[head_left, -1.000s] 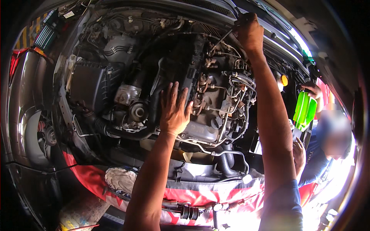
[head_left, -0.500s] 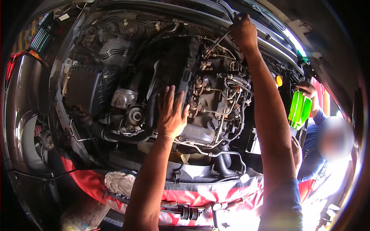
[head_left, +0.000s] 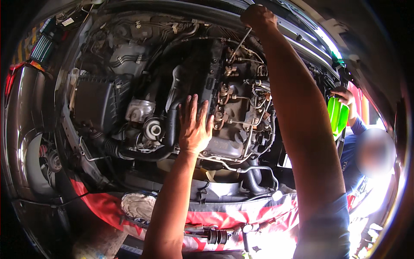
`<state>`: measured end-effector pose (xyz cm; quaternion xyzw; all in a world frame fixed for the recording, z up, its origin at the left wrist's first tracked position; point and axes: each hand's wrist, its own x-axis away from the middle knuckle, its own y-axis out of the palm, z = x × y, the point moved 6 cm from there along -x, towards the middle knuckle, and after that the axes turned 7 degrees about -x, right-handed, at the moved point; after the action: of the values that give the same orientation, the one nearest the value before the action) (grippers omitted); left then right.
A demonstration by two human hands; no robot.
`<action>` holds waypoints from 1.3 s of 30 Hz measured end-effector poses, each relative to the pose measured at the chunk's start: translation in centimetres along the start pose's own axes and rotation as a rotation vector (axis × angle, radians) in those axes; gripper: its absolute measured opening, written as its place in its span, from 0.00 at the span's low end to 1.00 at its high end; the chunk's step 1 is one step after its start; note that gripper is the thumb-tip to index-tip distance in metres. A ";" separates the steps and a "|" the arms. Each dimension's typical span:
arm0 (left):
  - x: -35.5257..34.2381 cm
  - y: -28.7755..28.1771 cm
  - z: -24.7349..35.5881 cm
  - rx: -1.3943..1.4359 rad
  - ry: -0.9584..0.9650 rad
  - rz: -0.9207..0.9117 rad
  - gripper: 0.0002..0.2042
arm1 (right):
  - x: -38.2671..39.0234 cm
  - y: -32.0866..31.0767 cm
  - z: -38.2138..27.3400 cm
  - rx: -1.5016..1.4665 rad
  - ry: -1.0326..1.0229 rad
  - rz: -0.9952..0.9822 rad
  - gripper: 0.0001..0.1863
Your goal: Using tools to work on a car engine while other mechanics assist.
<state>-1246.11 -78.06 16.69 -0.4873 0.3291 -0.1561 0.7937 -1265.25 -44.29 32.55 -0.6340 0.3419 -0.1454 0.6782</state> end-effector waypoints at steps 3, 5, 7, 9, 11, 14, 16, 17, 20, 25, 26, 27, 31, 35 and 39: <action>0.3 -0.3 -1.2 -0.001 -0.007 -0.011 0.25 | 1.7 -1.5 -0.7 -0.059 -0.094 -0.007 0.16; 0.4 -0.3 -1.6 0.005 -0.011 -0.015 0.25 | 2.6 -2.5 -1.6 -0.090 -0.123 -0.059 0.17; 0.2 0.0 -1.0 0.030 -0.004 -0.012 0.25 | 2.4 -3.2 -1.3 -0.099 -0.164 -0.063 0.17; 0.3 0.1 -0.9 0.041 -0.003 -0.005 0.25 | 2.1 -3.2 -1.2 -0.082 -0.182 -0.071 0.17; 0.2 0.1 -0.8 0.048 -0.002 -0.003 0.25 | 1.8 -2.9 -0.6 -0.025 -0.195 -0.118 0.15; 0.2 0.2 -0.8 0.058 -0.002 -0.015 0.25 | 1.1 -2.4 -0.3 -0.025 -0.266 -0.106 0.14; 0.2 0.3 -0.8 0.059 0.002 -0.015 0.25 | 0.8 -1.9 -0.2 -0.028 -0.287 -0.107 0.14; 0.2 0.2 -0.9 0.056 0.003 -0.014 0.25 | 0.8 -1.6 -0.3 -0.013 -0.285 -0.105 0.13; 0.3 0.2 -0.9 0.061 0.008 -0.013 0.25 | 0.1 -1.1 -0.2 0.040 -0.333 -0.097 0.14; 0.5 0.0 -1.1 0.059 0.016 -0.007 0.26 | 0.1 -0.3 0.2 -0.043 -0.336 -0.049 0.15; 0.5 -0.1 -1.2 0.065 0.022 -0.007 0.26 | 0.1 -0.2 0.2 -0.037 -0.385 -0.027 0.15; 0.4 -0.1 -1.2 0.063 0.024 -0.009 0.26 | 0.1 0.0 0.2 -0.032 -0.435 -0.005 0.14; 0.0 -0.2 0.2 0.111 0.034 0.007 0.29 | -1.8 0.1 2.3 0.224 -0.626 0.026 0.13; 0.1 -0.1 -0.7 0.116 0.038 0.018 0.30 | -1.0 1.6 0.4 0.364 -0.702 -0.101 0.16; 0.4 -0.7 -1.6 0.102 0.027 -0.015 0.32 | 2.2 -1.4 -1.1 -0.123 -0.813 0.106 0.11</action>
<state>-1246.86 -79.70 16.64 -0.4466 0.3280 -0.1850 0.8117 -1264.05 -46.70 33.29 -0.6608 0.0865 0.1728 0.7253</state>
